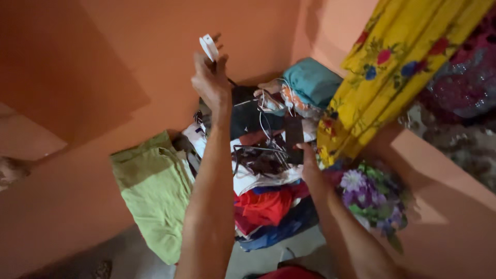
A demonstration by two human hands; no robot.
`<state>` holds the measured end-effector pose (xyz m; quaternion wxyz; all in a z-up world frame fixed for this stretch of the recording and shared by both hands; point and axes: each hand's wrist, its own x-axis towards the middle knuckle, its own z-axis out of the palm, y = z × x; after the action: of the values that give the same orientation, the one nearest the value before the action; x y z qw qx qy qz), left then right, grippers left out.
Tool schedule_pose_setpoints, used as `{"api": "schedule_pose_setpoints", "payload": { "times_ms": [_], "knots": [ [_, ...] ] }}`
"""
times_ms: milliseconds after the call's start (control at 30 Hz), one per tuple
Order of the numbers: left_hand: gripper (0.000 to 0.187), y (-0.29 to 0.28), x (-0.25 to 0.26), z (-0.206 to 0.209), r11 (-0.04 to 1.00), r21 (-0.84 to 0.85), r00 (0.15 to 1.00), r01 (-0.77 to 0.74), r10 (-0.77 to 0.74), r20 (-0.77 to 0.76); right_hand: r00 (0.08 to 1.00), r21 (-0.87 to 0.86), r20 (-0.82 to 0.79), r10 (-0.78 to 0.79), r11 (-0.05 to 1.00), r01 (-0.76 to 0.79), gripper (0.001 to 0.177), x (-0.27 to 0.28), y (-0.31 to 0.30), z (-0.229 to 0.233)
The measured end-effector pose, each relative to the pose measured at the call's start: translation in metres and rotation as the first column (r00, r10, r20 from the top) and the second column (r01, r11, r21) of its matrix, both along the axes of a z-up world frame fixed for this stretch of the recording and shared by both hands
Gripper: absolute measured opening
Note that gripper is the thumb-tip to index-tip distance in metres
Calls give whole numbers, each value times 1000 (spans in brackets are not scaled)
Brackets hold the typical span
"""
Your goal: The person plugs a power adapter into a wall socket and then picks up an electric iron. They move the iron to a floral-patterned bedsheet and perform ironing motions on the fabric. The person also handles a small pile of colorful fabric scraps on a nearby shelf.
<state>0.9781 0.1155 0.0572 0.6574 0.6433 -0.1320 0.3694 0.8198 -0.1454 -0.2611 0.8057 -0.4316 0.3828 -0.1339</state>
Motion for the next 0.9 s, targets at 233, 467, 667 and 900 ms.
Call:
{"api": "schedule_pose_setpoints", "payload": {
  "times_ms": [233,467,667,900],
  "knots": [
    [16,-4,80,-6,891,398,972,-216,156,178,997,122,-19,-73,990,74,33,56,-15,-26],
    [18,-27,118,-102,651,750,983,117,34,-183,996,445,29,-83,894,62,30,101,9,-61],
    [15,-36,103,-118,698,533,826,478,-153,-542,837,255,-339,429,898,-358,36,103,25,-74],
    [19,-41,111,-98,762,321,776,562,-351,-524,433,-6,-772,466,675,-737,48,133,29,-66]
  ]
}}
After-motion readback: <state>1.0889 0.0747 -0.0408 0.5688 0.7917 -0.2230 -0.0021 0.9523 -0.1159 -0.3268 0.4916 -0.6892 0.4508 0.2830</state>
